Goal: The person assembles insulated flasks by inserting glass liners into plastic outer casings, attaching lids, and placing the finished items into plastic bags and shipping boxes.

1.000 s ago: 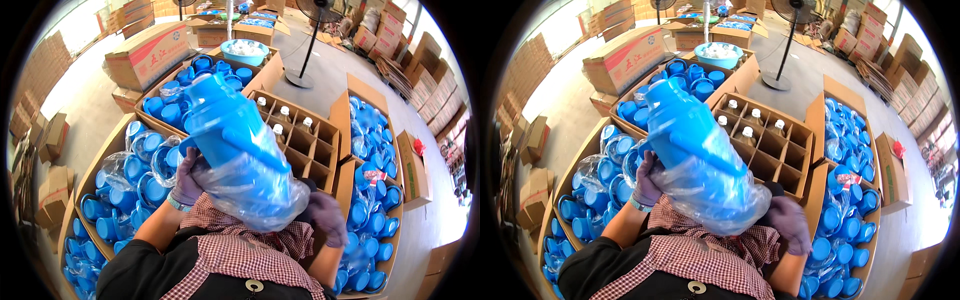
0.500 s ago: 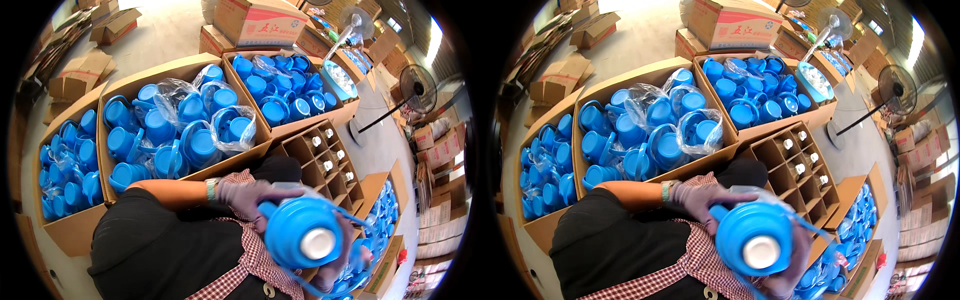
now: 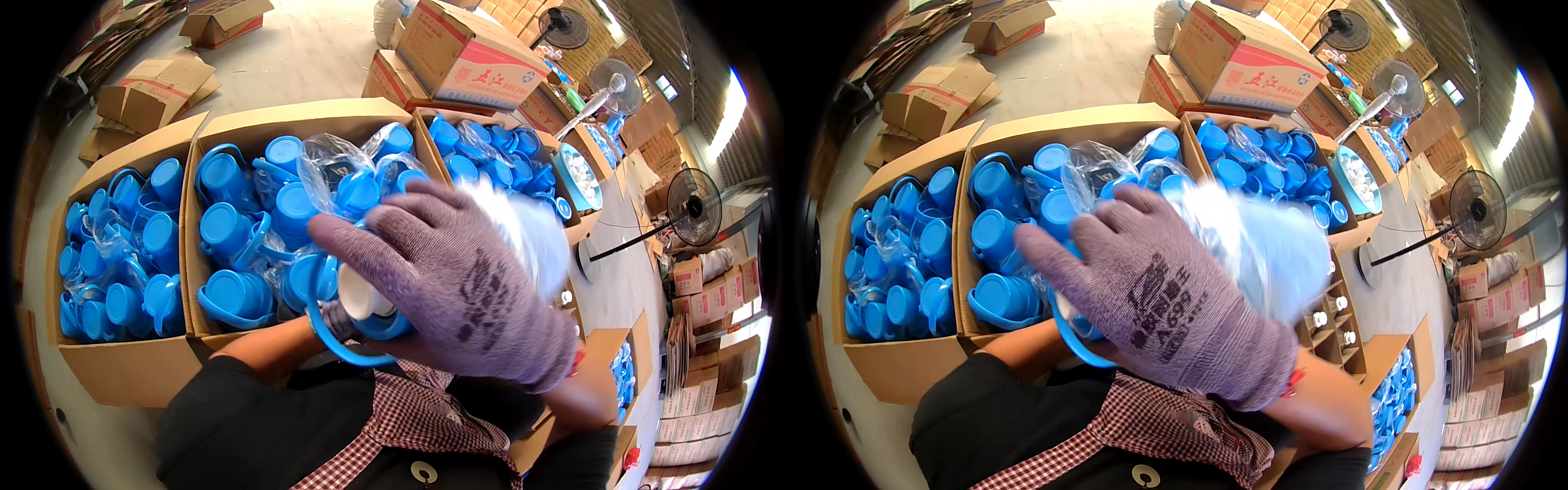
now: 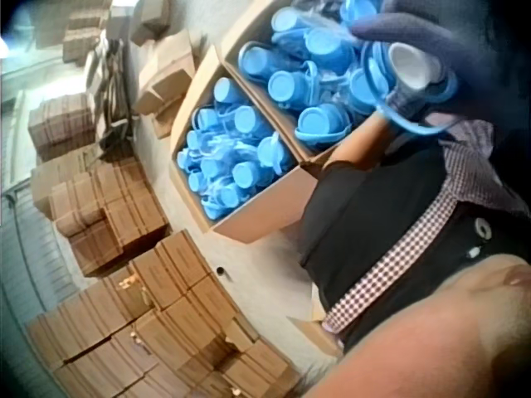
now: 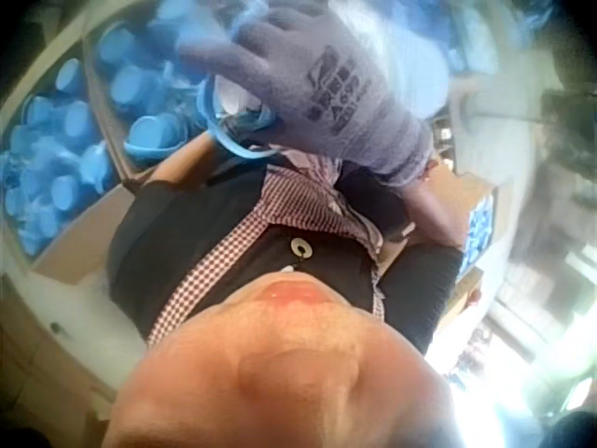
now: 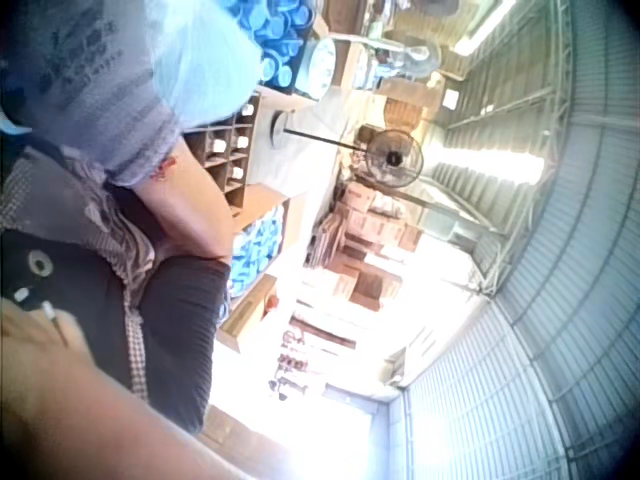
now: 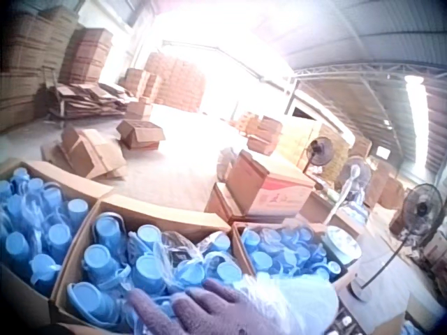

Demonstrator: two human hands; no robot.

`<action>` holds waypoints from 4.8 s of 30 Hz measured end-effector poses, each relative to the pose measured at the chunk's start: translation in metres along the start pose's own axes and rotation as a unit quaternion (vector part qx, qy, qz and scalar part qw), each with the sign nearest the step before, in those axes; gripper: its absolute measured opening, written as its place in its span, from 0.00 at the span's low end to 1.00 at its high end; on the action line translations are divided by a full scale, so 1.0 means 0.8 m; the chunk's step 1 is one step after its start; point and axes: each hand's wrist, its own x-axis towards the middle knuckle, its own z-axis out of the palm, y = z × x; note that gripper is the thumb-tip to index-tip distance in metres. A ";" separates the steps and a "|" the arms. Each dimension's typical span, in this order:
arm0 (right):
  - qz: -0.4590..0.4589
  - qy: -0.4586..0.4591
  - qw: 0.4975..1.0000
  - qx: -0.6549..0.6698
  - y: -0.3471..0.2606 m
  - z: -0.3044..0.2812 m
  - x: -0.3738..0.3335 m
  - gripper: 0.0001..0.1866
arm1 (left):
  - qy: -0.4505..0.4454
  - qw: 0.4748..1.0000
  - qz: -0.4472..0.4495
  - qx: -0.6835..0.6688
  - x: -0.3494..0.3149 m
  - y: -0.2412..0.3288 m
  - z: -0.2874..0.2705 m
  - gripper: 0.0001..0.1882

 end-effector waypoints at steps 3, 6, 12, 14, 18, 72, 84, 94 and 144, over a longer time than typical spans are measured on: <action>-0.075 0.006 0.996 -0.054 0.029 -0.007 0.040 0.46 | 0.168 0.979 0.065 0.099 0.024 0.017 -0.078 0.55; -0.062 0.016 0.993 -0.100 0.098 0.016 0.050 0.40 | 0.307 0.918 0.134 0.214 0.069 0.035 -0.142 0.57; -0.033 -0.007 0.993 -0.109 0.209 0.117 0.083 0.37 | 0.432 0.867 0.116 0.221 0.105 -0.052 -0.166 0.60; -0.054 -0.016 0.995 -0.081 0.225 0.140 0.099 0.34 | 0.467 0.849 0.089 0.232 0.100 -0.082 -0.167 0.60; -0.053 0.012 0.999 0.001 0.287 0.164 0.119 0.34 | 0.512 0.843 0.051 0.157 0.130 -0.091 -0.158 0.58; 0.491 0.189 0.797 0.297 0.210 0.259 -0.330 0.20 | 0.091 0.669 -0.264 0.689 0.441 -0.116 -0.378 0.54; 0.489 0.302 0.730 0.370 0.193 0.240 -0.348 0.20 | -0.057 0.776 0.114 0.618 0.389 0.339 -0.039 0.47; 0.294 0.585 0.711 0.257 0.082 -0.016 -0.367 0.53 | -0.194 0.866 0.335 0.315 0.272 0.383 0.209 0.30; 0.335 0.687 0.560 0.320 -0.007 0.030 -0.527 0.58 | -0.096 0.694 0.641 0.313 0.241 0.098 0.368 0.16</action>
